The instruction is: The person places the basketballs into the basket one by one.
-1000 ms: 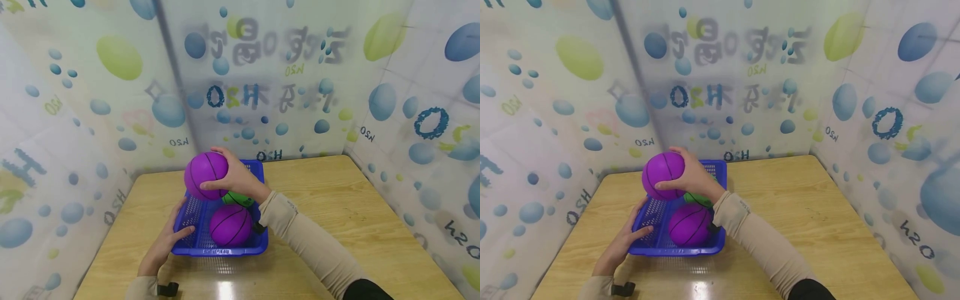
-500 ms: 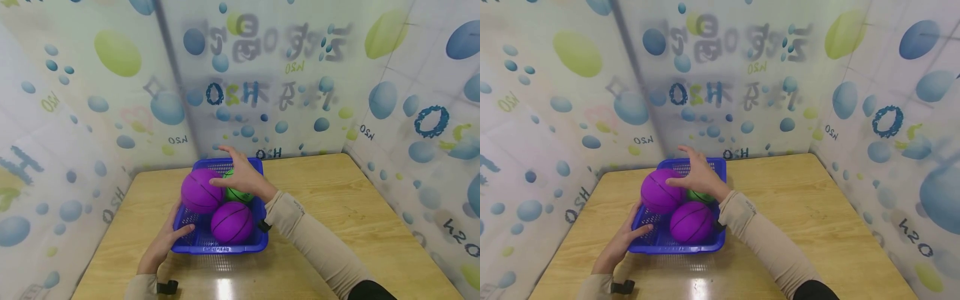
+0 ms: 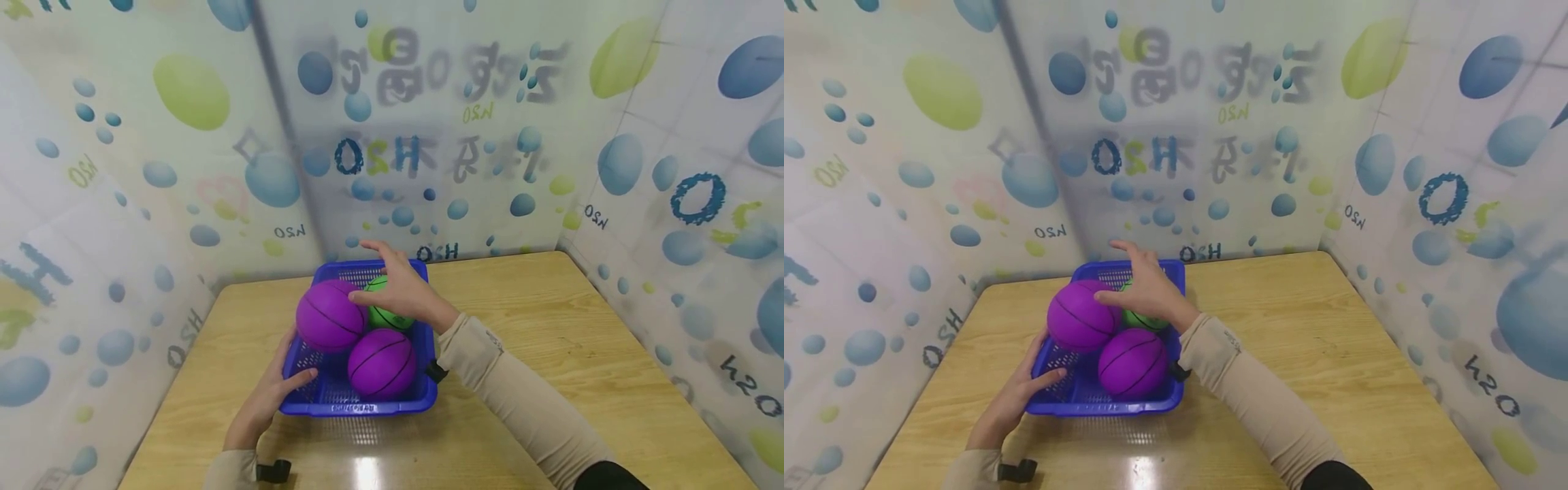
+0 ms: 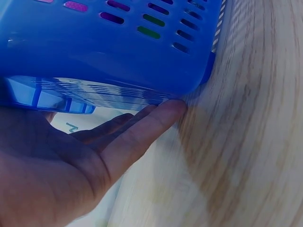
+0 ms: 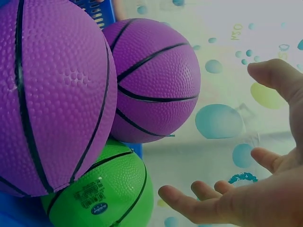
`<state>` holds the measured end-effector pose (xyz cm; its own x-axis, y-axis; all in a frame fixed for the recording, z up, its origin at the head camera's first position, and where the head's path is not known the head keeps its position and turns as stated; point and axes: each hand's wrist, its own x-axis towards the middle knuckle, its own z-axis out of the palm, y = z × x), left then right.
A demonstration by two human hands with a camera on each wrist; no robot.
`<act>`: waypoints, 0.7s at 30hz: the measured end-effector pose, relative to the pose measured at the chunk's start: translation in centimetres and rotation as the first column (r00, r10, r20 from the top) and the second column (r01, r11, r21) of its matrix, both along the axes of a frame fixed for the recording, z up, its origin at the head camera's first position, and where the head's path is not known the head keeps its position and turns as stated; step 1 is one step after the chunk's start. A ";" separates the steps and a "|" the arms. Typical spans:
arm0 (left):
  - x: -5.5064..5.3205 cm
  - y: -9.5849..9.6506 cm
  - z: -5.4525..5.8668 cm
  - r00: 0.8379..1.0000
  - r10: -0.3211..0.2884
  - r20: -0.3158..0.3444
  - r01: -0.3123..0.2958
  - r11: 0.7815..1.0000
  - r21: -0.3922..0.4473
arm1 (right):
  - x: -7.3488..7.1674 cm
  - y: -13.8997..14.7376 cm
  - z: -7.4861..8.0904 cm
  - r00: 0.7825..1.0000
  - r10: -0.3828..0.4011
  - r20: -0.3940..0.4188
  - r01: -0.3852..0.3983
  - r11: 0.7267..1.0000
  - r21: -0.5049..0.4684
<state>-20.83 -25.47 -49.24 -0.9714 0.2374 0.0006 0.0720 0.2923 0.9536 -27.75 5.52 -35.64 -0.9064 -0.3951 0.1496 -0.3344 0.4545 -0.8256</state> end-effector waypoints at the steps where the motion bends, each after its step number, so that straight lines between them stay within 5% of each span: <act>1: 0.0 0.0 0.0 1.000 -0.002 0.000 0.002 1.000 0.002 | 0.0 0.1 0.0 1.000 0.002 0.001 -0.002 1.000 0.002; 21: 0.3 -0.4 -0.1 1.000 0.011 -0.015 -0.010 1.000 0.016 | 0.2 3.0 -0.3 0.999 0.001 -0.042 0.000 0.999 0.033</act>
